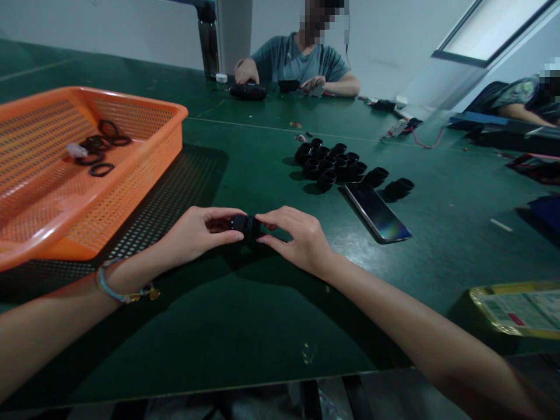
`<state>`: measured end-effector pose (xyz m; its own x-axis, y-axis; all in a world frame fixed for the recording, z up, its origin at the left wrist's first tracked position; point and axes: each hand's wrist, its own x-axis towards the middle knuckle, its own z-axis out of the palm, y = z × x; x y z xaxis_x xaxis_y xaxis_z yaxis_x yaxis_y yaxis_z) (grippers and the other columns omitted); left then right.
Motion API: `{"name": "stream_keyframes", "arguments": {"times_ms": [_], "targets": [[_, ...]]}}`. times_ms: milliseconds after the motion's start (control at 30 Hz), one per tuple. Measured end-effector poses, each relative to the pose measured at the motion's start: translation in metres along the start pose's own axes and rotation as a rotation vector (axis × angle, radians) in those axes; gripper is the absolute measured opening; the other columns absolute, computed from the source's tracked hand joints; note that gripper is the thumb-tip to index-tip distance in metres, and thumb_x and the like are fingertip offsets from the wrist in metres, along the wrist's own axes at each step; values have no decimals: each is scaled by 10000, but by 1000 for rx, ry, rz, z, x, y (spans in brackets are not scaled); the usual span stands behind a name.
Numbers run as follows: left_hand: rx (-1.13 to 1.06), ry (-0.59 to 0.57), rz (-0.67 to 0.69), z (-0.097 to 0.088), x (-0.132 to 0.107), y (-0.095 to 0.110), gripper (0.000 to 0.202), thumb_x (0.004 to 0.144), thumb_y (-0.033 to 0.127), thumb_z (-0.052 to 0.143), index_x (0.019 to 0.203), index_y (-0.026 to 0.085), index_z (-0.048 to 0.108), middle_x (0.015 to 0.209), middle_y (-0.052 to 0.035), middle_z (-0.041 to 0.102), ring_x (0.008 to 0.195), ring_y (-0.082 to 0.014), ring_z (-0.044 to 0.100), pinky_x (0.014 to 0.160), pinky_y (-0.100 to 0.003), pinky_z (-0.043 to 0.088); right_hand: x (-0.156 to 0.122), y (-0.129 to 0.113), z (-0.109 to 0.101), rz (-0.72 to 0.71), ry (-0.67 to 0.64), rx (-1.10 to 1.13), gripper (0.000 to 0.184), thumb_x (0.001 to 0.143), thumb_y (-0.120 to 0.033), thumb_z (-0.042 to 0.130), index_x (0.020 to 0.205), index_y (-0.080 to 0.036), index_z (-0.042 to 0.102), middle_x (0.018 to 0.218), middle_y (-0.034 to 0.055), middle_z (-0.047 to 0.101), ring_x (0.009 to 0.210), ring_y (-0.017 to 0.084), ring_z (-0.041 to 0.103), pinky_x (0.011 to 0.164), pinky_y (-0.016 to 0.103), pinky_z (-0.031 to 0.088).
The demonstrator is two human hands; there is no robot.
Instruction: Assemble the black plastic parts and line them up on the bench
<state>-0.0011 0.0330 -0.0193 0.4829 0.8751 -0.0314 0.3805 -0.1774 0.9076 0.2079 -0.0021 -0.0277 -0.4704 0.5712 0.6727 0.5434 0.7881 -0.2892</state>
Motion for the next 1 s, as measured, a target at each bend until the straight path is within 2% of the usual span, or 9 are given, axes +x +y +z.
{"name": "stream_keyframes", "arguments": {"times_ms": [400, 600, 867, 1000], "targets": [[-37, 11, -1, 0, 0, -1, 454, 604, 347, 706, 1019, 165, 691, 910, -36, 739, 837, -226, 679, 802, -334, 544, -1, 3, 2, -1, 2, -8, 210, 809, -199, 621, 971, -68, 648, 861, 115, 718, 757, 174, 661, 677, 304, 559], [-14, 11, -1, 1, 0, -1, 466, 605, 356, 697, 1026, 157, 684, 898, -38, 737, 833, -226, 679, 797, -335, 547, -1, 3, 2, 17, -16, -16, 208, 807, -199, 616, 994, -115, 655, 904, 92, 711, 797, 165, 656, 686, 297, 556], [-31, -4, 0, 1, 0, 0, 466, 613, 364, 690, 1028, 152, 676, 909, -45, 734, 842, -230, 675, 810, -350, 541, 0, 0, 0, 50, -19, 10, 235, 796, -162, 612, 1024, -108, 634, 916, 95, 704, 804, 170, 652, 700, 312, 552], [-16, -10, -1, 0, 0, 2, 477, 612, 379, 697, 1029, 147, 681, 901, -56, 731, 842, -235, 674, 802, -345, 545, 0, -1, -1, 62, -20, 29, 185, 782, -153, 632, 962, -114, 635, 877, 82, 711, 762, 162, 654, 684, 301, 549]]}}
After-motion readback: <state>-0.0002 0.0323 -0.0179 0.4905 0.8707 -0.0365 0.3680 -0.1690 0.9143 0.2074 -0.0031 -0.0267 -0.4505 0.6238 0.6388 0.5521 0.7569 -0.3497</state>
